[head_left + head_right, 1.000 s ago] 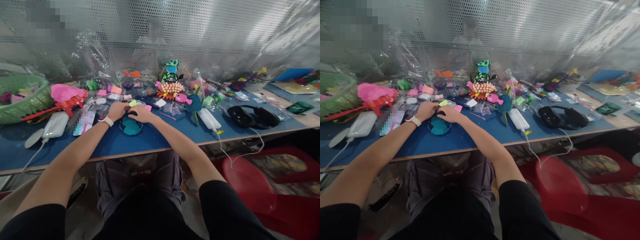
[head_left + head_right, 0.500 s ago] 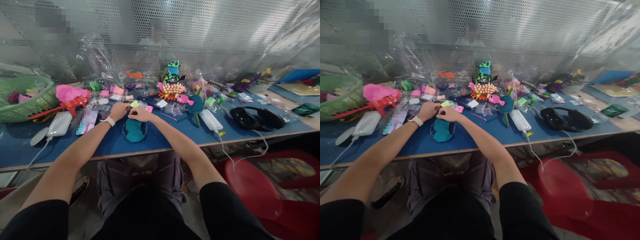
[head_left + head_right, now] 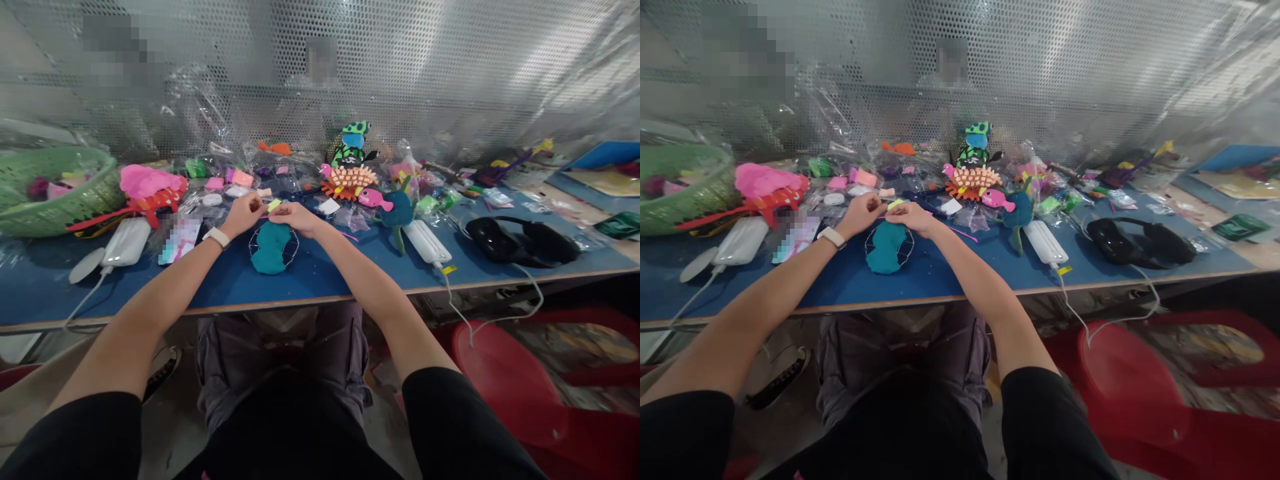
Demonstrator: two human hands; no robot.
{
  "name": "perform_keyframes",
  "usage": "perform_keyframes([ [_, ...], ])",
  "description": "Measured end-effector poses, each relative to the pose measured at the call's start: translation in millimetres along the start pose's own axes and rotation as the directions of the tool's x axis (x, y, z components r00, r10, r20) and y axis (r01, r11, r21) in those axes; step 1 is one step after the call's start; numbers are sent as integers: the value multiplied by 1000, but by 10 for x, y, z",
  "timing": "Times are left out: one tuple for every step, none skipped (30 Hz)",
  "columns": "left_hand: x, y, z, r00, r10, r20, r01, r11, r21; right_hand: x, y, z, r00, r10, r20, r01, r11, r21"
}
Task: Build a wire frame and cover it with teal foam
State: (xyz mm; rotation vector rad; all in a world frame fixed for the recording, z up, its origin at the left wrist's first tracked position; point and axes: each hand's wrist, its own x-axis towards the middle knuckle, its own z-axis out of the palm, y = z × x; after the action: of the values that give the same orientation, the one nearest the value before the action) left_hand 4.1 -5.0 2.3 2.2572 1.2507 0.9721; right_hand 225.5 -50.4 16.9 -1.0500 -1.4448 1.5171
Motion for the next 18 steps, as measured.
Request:
perform_keyframes([
  [-5, 6, 8, 1000, -10, 21, 13, 989, -144, 17, 12, -23, 999, -33, -37, 33, 999, -4],
  [-13, 13, 19, 998, -11, 63, 26, 966, -259, 34, 26, -47, 996, -64, -69, 64, 998, -9],
  [-22, 22, 30, 995, 0, 103, 35, 943, -330, 50, 41, -70, 991, -95, -97, 94, 995, -15],
  [-32, 33, 42, 991, 13, 135, 37, 931, -362, 63, 56, -91, 984, -127, -124, 124, 992, -27],
  [-43, 47, 54, 988, 26, 154, 34, 928, -372, 73, 69, -110, 976, -159, -148, 153, 987, -48],
  [-53, 62, 63, 986, 31, 163, 32, 927, -373, 79, 79, -124, 967, -192, -167, 181, 981, -76],
  [-63, 78, 71, 985, 31, 171, 37, 926, -377, 83, 86, -135, 958, -223, -182, 206, 973, -108],
  [-71, 95, 78, 984, 25, 177, 46, 921, -386, 83, 90, -141, 950, -250, -189, 226, 964, -141],
  [-79, 110, 83, 983, 17, 181, 57, 916, -398, 83, 92, -144, 943, -271, -192, 240, 956, -171],
  [-84, 125, 88, 983, 8, 183, 68, 910, -409, 82, 93, -144, 939, -286, -191, 250, 949, -193],
  [-89, 136, 93, 983, 2, 185, 76, 906, -417, 81, 92, -142, 937, -294, -191, 254, 944, -209],
  [-92, 145, 99, 982, 0, 190, 81, 903, -422, 82, 92, -140, 935, -298, -192, 255, 942, -219],
  [-95, 151, 106, 981, 1, 192, 83, 900, -428, 84, 92, -140, 934, -301, -193, 255, 939, -229],
  [-97, 153, 114, 981, 2, 192, 84, 895, -438, 87, 93, -143, 933, -305, -192, 256, 936, -241],
  [-98, 153, 123, 982, 0, 190, 88, 887, -453, 90, 93, -149, 932, -311, -189, 259, 931, -256],
  [-99, 152, 132, 982, -7, 187, 97, 875, -475, 94, 92, -159, 930, -320, -181, 264, 924, -276],
  [-100, 149, 140, 983, -19, 183, 109, 859, -500, 97, 90, -174, 928, -333, -166, 273, 912, -306],
  [-101, 146, 148, 983, -34, 181, 126, 841, -526, 98, 87, -193, 926, -349, -145, 283, 895, -345],
])
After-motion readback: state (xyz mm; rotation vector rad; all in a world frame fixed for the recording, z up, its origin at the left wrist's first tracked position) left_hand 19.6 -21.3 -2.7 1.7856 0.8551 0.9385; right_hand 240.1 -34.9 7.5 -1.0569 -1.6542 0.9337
